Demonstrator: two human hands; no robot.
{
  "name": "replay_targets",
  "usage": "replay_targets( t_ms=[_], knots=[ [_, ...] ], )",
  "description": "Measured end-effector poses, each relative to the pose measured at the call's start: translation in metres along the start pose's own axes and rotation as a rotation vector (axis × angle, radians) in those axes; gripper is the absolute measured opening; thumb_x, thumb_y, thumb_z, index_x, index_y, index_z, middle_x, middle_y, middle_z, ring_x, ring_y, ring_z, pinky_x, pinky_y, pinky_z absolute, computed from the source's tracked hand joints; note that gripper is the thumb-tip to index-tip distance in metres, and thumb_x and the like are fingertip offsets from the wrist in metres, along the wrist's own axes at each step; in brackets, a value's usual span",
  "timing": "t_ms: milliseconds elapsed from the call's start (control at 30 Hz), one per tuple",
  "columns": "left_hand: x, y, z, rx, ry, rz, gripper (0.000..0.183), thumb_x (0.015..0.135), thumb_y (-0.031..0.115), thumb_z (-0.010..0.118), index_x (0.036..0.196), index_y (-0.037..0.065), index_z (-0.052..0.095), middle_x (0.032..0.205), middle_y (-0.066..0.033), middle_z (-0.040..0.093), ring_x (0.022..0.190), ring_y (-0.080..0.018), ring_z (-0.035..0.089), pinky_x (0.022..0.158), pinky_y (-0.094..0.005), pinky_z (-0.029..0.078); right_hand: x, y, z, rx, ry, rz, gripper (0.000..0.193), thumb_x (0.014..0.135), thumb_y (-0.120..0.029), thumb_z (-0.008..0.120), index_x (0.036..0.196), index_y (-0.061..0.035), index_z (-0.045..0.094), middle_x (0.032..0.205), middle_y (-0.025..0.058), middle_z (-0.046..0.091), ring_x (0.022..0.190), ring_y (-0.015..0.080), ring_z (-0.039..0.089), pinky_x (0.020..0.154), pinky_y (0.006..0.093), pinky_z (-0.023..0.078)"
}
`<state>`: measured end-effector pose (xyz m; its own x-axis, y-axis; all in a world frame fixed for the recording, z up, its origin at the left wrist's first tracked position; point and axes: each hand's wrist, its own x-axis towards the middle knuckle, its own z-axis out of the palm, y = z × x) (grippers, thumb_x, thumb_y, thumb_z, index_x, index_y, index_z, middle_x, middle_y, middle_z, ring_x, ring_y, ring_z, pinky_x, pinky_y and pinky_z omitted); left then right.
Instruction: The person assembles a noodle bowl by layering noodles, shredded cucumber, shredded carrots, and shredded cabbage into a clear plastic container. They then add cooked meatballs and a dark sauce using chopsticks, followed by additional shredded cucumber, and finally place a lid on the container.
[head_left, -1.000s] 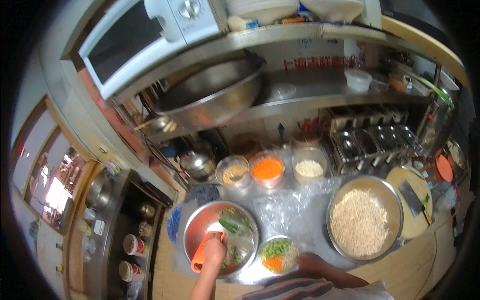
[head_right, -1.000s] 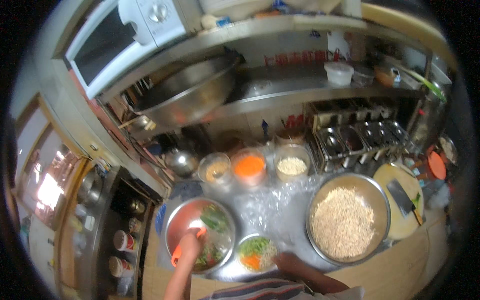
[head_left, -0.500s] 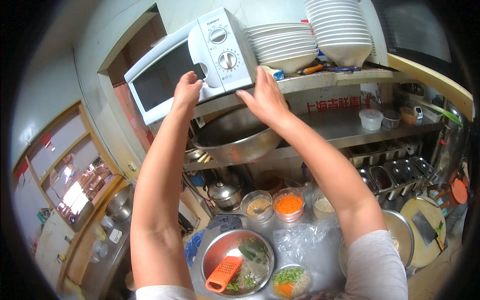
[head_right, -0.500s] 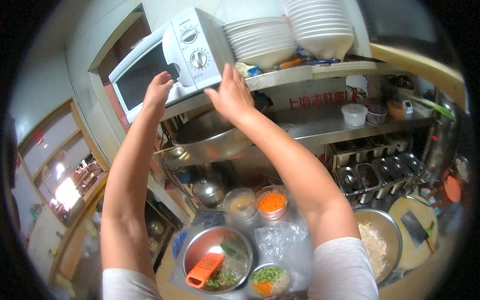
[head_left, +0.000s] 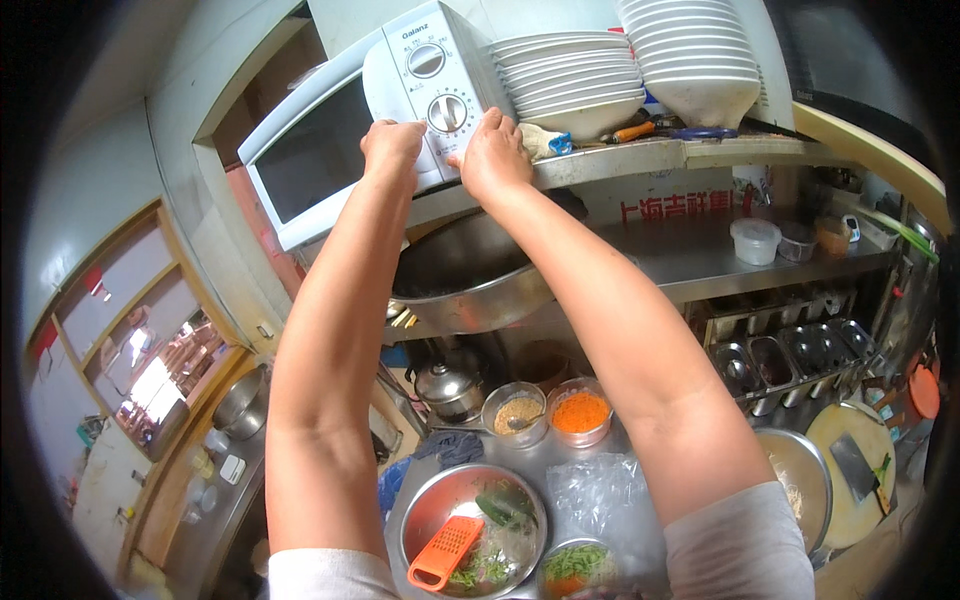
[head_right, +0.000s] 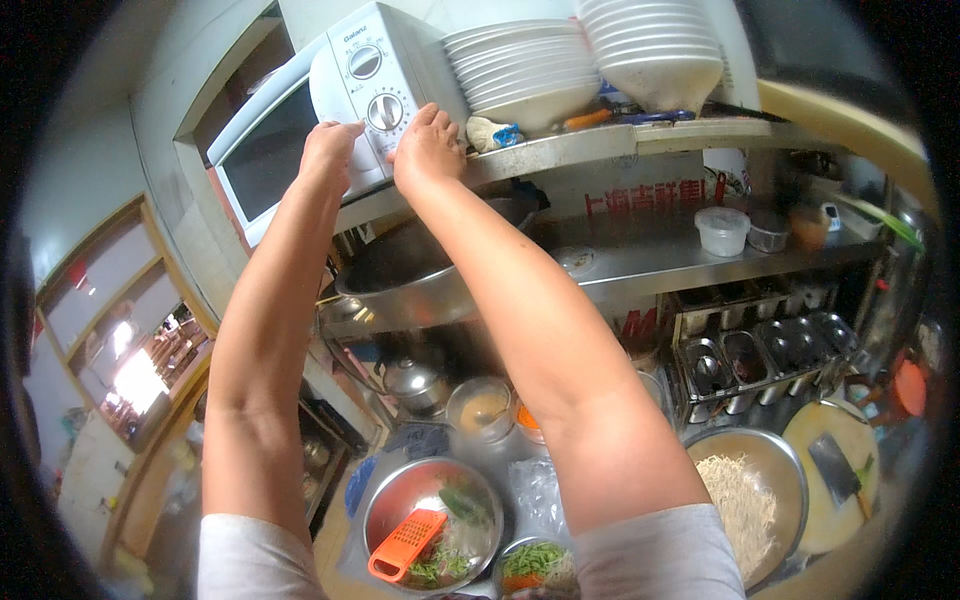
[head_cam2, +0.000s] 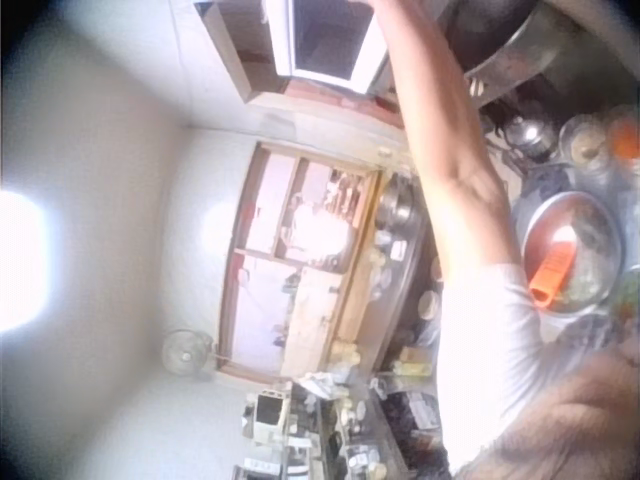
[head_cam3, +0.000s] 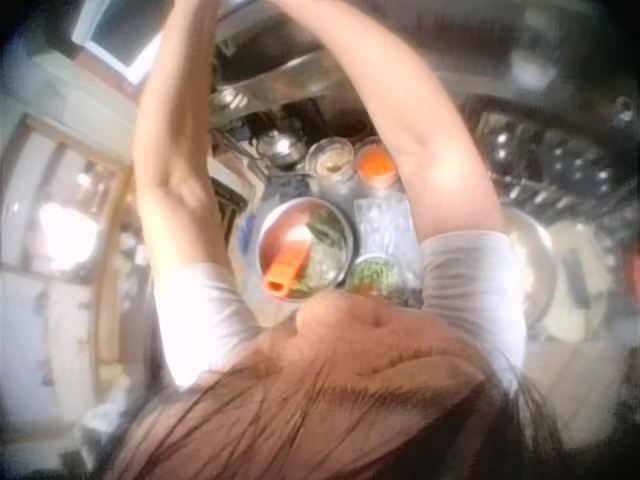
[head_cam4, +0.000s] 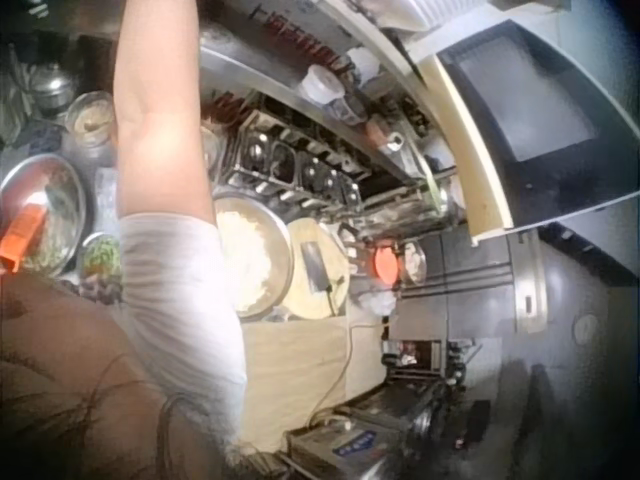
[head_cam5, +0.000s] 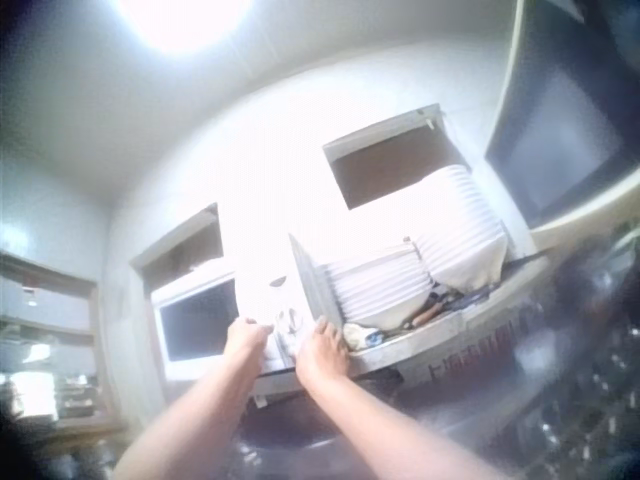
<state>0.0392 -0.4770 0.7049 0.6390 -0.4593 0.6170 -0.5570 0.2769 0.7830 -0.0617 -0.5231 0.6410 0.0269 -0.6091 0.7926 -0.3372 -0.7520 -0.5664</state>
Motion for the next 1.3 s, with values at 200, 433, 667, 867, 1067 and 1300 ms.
replay_targets(
  t_ms=[200, 433, 667, 867, 1067, 1300],
  knots=[
    [-0.023, 0.016, -0.013, 0.027, 0.043, 0.004, 0.038, 0.079, 0.017, 0.071, 0.105, -0.009, 0.060, 0.105, -0.0212, 0.061, 0.096, -0.0293, 0.056, 0.080, -0.0452, 0.043, 0.000, -0.012, -0.001, -0.049, -0.010, 0.070, 0.075, 0.071, -0.029, 0.079, 0.123, 0.0029, 0.035, 0.123, 0.0178, 0.048, 0.117, 0.0296, 0.047, 0.095, 0.0405, 0.044],
    [-0.066, 0.038, -0.130, 0.045, 0.006, 0.036, 0.050, 0.077, 0.036, 0.075, 0.101, -0.005, 0.062, 0.093, -0.0138, 0.062, 0.085, -0.0205, 0.053, 0.071, -0.0350, 0.041, 0.002, -0.009, -0.002, -0.086, -0.036, 0.102, 0.078, 0.071, -0.030, 0.080, 0.125, 0.0023, 0.036, 0.123, 0.0176, 0.048, 0.118, 0.0296, 0.047, 0.099, 0.0424, 0.041],
    [-0.104, 0.034, -0.287, 0.181, 0.197, 0.214, 0.061, 0.080, 0.047, 0.070, 0.107, -0.007, 0.058, 0.098, -0.0152, 0.062, 0.097, -0.0213, 0.056, 0.091, -0.0325, 0.039, -0.023, -0.040, 0.010, -0.138, 0.336, -0.783, 0.040, 0.075, -0.014, 0.069, 0.110, -0.0036, 0.053, 0.100, 0.0116, 0.050, 0.092, 0.0293, 0.049, 0.080, 0.0402, 0.040],
    [-0.079, -0.008, -0.396, 0.131, 0.259, 0.297, 0.076, 0.080, 0.056, 0.065, 0.118, -0.008, 0.052, 0.117, -0.0292, 0.052, 0.125, -0.0343, 0.040, 0.109, -0.0436, 0.020, 0.012, -0.094, 0.075, -0.140, 0.033, -0.690, 0.011, 0.079, -0.013, 0.058, 0.082, -0.0062, 0.066, 0.082, 0.0175, 0.064, 0.084, 0.0333, 0.064, 0.076, 0.0445, 0.051],
    [-0.128, -0.020, -0.429, 0.157, 0.241, 0.296, 0.050, 0.089, 0.045, 0.059, 0.113, 0.002, 0.059, 0.106, -0.0088, 0.059, 0.103, -0.0168, 0.051, 0.092, -0.0337, 0.037, 0.050, -0.112, 0.137, -0.365, -0.329, -0.358, 0.033, 0.083, -0.021, 0.064, 0.116, -0.0169, 0.063, 0.111, 0.0127, 0.064, 0.108, 0.0295, 0.058, 0.091, 0.0395, 0.046],
    [-0.203, -0.061, -0.484, 0.369, 0.332, 0.277, 0.021, 0.090, 0.023, 0.060, 0.100, 0.005, 0.058, 0.097, -0.0007, 0.053, 0.087, -0.0077, 0.048, 0.079, -0.0225, 0.039, 0.068, -0.108, 0.180, -0.445, -0.314, -0.304, 0.021, 0.079, -0.020, 0.068, 0.099, -0.0134, 0.068, 0.102, 0.0120, 0.067, 0.100, 0.0290, 0.062, 0.085, 0.0394, 0.048]
  ],
)
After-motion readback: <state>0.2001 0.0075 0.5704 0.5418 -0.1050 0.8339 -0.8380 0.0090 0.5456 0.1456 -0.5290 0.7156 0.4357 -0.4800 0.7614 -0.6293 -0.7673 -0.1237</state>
